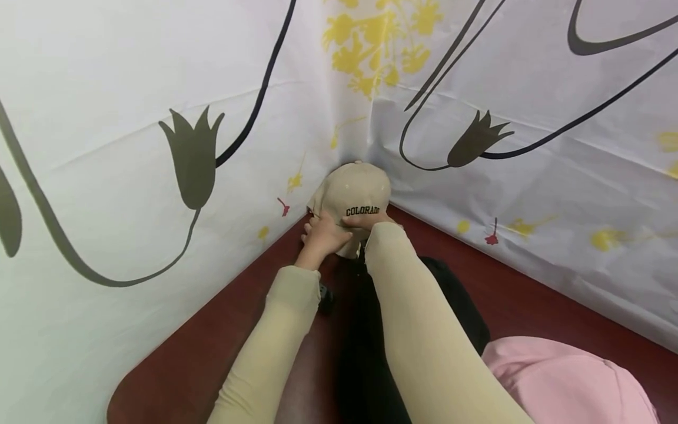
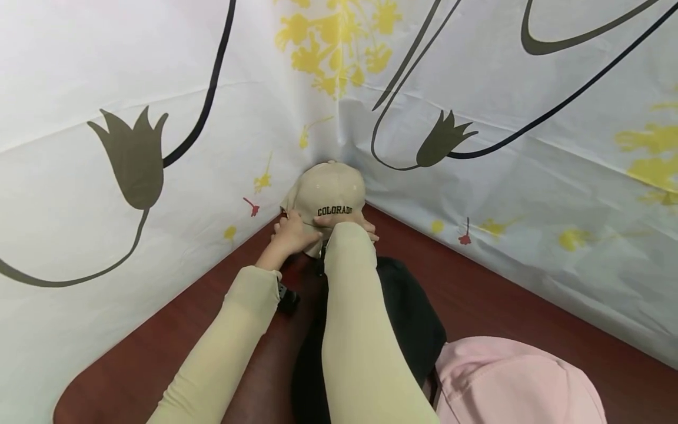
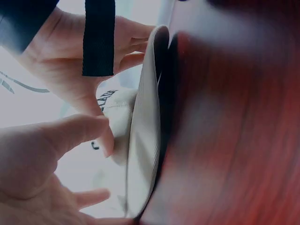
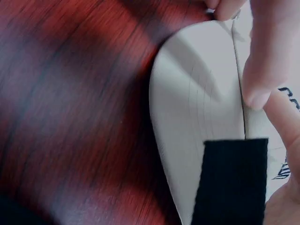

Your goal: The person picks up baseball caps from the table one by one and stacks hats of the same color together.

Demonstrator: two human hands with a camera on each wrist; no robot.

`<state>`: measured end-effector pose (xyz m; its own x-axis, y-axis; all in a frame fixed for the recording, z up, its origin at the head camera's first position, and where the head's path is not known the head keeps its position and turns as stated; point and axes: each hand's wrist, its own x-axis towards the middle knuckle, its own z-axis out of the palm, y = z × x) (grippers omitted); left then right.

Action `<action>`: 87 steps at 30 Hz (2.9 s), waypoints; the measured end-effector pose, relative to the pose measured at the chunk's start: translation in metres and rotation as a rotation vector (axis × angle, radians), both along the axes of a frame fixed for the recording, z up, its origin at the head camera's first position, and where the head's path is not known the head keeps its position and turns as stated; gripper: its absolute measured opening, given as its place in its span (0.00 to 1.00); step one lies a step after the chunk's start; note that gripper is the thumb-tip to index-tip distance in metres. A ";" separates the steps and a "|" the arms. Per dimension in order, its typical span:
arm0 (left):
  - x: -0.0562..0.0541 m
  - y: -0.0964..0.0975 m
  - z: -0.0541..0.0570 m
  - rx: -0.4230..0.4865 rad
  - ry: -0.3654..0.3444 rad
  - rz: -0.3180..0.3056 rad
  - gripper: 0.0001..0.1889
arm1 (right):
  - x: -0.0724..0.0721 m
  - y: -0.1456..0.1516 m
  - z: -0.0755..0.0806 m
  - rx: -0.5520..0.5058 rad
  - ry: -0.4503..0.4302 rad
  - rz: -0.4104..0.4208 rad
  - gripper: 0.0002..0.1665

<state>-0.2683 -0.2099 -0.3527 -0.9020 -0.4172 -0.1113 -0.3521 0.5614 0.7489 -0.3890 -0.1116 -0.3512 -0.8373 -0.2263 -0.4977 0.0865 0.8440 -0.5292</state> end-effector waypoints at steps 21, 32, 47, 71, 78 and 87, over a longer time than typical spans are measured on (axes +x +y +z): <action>0.001 -0.014 0.009 0.228 0.196 0.065 0.42 | 0.029 -0.009 0.026 0.144 0.207 -0.151 0.64; 0.006 -0.040 0.032 0.191 0.275 -0.024 0.43 | 0.064 -0.024 0.073 0.022 0.339 -0.179 0.52; 0.048 -0.069 0.079 -0.024 0.446 -0.139 0.46 | 0.089 -0.025 0.115 -0.459 0.397 -0.094 0.35; 0.067 0.043 0.090 -0.158 0.691 -0.247 0.47 | 0.124 0.141 0.119 -0.584 0.467 0.067 0.50; 0.063 0.069 0.092 -0.159 0.657 -0.300 0.47 | 0.128 0.169 0.115 -0.572 0.415 0.018 0.52; 0.063 0.093 0.096 -0.178 0.626 -0.351 0.46 | 0.133 0.198 0.114 -0.534 0.428 0.017 0.51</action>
<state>-0.2057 -0.1170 -0.2568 -0.8580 -0.0559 0.5106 0.3344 0.6937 0.6379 -0.2564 0.0861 -0.2374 -0.9295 -0.3639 0.0604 -0.2346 0.4567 -0.8581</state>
